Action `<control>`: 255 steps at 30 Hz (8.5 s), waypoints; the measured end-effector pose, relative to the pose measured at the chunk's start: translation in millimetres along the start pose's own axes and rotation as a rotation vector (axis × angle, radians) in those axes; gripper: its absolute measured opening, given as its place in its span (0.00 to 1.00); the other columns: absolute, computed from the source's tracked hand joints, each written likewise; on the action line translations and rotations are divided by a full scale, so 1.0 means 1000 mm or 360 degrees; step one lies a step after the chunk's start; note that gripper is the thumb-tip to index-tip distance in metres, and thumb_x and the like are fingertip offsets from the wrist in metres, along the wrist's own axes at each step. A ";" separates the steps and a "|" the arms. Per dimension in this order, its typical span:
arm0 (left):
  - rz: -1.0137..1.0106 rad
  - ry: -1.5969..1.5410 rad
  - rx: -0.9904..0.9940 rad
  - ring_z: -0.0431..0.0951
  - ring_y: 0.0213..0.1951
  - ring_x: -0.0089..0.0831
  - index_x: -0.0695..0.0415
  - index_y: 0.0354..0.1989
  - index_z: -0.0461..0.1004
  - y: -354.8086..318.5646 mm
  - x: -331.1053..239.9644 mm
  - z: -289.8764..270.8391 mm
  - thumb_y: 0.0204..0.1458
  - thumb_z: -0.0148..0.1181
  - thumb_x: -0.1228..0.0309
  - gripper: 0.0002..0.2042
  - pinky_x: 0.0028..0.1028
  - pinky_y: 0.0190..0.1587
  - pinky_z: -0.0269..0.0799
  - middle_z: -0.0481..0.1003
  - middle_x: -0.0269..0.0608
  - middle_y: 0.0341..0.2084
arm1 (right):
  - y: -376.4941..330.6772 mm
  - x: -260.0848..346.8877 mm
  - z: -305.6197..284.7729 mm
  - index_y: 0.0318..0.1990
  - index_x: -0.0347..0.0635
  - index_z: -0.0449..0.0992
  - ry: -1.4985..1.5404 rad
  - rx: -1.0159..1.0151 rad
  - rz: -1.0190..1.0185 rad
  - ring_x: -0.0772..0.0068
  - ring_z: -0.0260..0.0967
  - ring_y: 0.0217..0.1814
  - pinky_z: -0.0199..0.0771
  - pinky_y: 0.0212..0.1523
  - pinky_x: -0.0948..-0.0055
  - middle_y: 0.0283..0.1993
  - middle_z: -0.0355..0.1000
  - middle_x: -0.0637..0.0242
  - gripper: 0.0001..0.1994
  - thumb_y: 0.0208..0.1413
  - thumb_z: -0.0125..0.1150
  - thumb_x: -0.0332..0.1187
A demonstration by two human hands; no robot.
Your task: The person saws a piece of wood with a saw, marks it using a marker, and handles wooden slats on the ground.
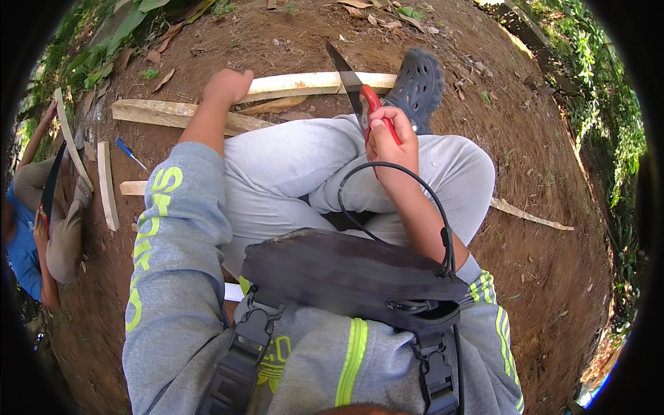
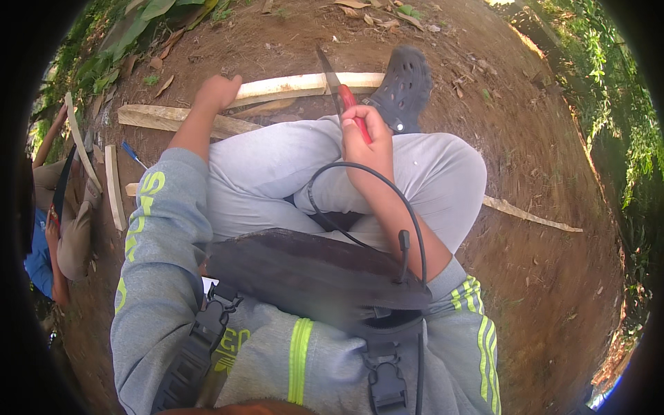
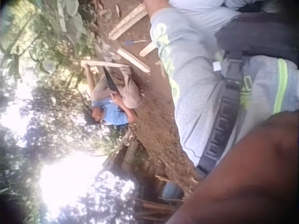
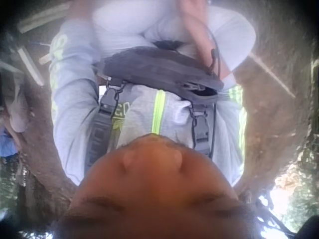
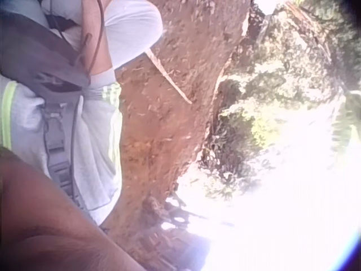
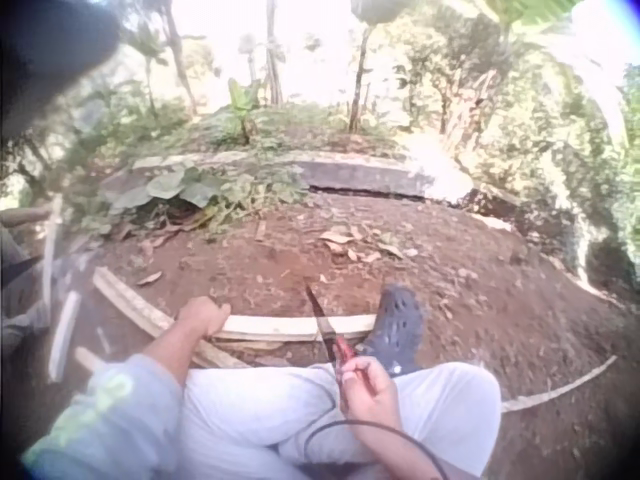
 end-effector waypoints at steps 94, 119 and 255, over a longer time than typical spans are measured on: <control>0.0088 -0.0054 0.0064 0.74 0.68 0.54 0.60 0.62 0.80 0.002 0.001 -0.007 0.65 0.47 0.37 0.37 0.46 0.69 0.70 0.75 0.56 0.65 | 0.055 -0.041 0.027 0.48 0.42 0.69 -0.0213 -0.0074 -0.0330 0.83 0.55 0.17 0.58 0.18 0.77 0.22 0.61 0.76 0.02 0.73 0.52 0.27; 0.1003 0.0444 -0.0194 0.83 0.53 0.49 0.56 0.52 0.80 -0.043 -0.053 0.005 0.58 0.59 0.32 0.36 0.47 0.57 0.78 0.83 0.51 0.46 | 0.045 0.006 0.038 0.50 0.43 0.72 0.0073 0.0017 -0.0266 0.88 0.60 0.23 0.60 0.23 0.81 0.30 0.69 0.75 0.04 0.72 0.54 0.27; 0.0838 0.0499 -0.0076 0.83 0.53 0.45 0.55 0.51 0.81 -0.048 -0.050 0.003 0.49 0.75 0.41 0.32 0.45 0.54 0.80 0.84 0.44 0.47 | -0.020 0.073 -0.003 0.46 0.45 0.70 0.0012 0.0054 0.0111 0.86 0.49 0.17 0.51 0.18 0.79 0.22 0.58 0.79 0.01 0.72 0.52 0.28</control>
Point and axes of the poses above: each hand's wrist, its own y-axis towards the middle knuckle, its own z-axis out of the palm, x = y × z, the point moved 5 cm from there along y, towards the middle knuckle
